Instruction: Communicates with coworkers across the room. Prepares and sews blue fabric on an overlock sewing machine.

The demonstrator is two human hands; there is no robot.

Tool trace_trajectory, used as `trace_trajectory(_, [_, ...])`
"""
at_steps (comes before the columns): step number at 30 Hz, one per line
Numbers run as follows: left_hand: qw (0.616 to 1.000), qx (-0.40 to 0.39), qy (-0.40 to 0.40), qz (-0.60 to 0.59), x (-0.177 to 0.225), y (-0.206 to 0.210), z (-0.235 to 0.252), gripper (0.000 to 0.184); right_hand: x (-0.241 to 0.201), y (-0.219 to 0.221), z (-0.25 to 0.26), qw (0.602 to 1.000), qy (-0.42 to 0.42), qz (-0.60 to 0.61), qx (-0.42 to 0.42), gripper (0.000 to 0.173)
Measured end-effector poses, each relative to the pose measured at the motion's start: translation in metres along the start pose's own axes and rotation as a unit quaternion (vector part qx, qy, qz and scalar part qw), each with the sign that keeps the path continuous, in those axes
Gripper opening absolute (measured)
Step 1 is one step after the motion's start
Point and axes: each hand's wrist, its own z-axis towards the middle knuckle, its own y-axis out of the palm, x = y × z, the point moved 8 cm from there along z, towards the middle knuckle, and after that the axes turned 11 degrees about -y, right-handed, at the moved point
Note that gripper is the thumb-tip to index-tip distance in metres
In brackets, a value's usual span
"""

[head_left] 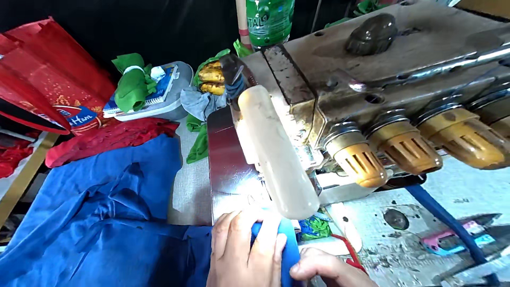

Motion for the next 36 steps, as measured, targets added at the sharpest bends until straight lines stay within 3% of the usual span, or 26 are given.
trace_trajectory(12, [0.998,0.057,0.009,-0.016,-0.010,-0.004,0.014,0.023,0.001,-0.010,0.017,0.998,0.019,-0.031,0.049,0.014])
trace_trajectory(21, [0.998,0.055,0.001,-0.023,-0.005,-0.005,0.026,0.026,0.008,-0.012,0.016,0.993,-0.007,-0.056,0.105,0.017])
trace_trajectory(24, [0.998,0.030,0.040,-0.026,-0.005,-0.006,0.025,0.025,0.015,-0.016,0.011,0.992,0.008,-0.047,0.117,0.017])
trace_trajectory(28, [0.997,0.026,0.059,-0.033,-0.012,-0.003,0.024,0.025,0.018,-0.022,0.010,0.992,0.042,0.011,0.117,0.029])
trace_trajectory(31, [0.997,0.035,0.064,-0.039,-0.011,-0.003,0.024,0.022,0.014,-0.020,0.012,0.990,0.054,-0.019,0.130,0.026])
trace_trajectory(34, [0.996,0.036,0.071,-0.050,-0.010,-0.001,0.024,0.021,0.013,-0.017,0.011,0.987,0.074,-0.048,0.137,0.040])
trace_trajectory(36, [0.995,0.030,0.074,-0.053,-0.010,-0.001,0.024,0.022,0.013,-0.015,0.010,0.986,0.077,-0.049,0.142,0.038])
